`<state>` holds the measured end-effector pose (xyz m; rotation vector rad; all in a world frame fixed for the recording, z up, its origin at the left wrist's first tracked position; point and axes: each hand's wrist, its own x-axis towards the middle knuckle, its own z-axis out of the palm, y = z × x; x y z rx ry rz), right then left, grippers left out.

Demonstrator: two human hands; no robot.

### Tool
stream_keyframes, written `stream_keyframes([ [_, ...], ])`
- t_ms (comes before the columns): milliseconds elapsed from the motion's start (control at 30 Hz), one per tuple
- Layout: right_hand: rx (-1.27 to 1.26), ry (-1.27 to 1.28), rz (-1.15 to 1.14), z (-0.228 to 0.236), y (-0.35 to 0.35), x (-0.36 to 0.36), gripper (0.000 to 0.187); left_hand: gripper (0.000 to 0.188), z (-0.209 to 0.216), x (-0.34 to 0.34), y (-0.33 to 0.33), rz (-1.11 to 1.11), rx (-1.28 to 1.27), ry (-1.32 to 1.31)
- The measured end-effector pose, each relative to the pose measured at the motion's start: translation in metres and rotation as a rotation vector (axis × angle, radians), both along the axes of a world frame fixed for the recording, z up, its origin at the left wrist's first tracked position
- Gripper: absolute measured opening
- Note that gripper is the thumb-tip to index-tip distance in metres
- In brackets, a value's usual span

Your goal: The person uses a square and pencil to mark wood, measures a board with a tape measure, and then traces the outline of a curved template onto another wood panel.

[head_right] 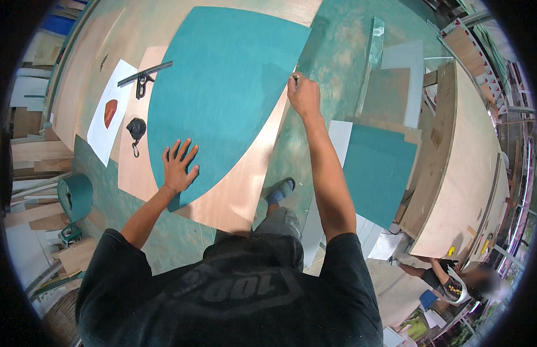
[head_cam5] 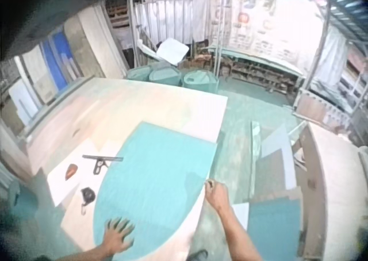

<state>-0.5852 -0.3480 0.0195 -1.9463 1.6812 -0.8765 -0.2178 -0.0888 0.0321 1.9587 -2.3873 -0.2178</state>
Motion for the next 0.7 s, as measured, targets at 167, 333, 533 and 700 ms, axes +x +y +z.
stream_keyframes([
  [167,-0.032,0.017,-0.050,0.001,-0.024,-0.003,0.022,0.058,0.000,-0.001,-0.002,-0.013,-0.026,-0.019],
  [333,-0.078,-0.009,-0.043,-0.004,-0.035,-0.006,0.023,0.057,-0.001,0.000,-0.001,-0.002,-0.008,-0.007],
  [533,-0.015,-0.044,-0.071,0.002,-0.035,-0.007,0.024,0.055,-0.002,0.001,-0.001,0.007,-0.007,0.011],
  [700,-0.047,-0.049,-0.052,-0.001,-0.034,-0.010,0.024,0.055,-0.004,0.001,-0.002,0.002,-0.012,0.001],
])
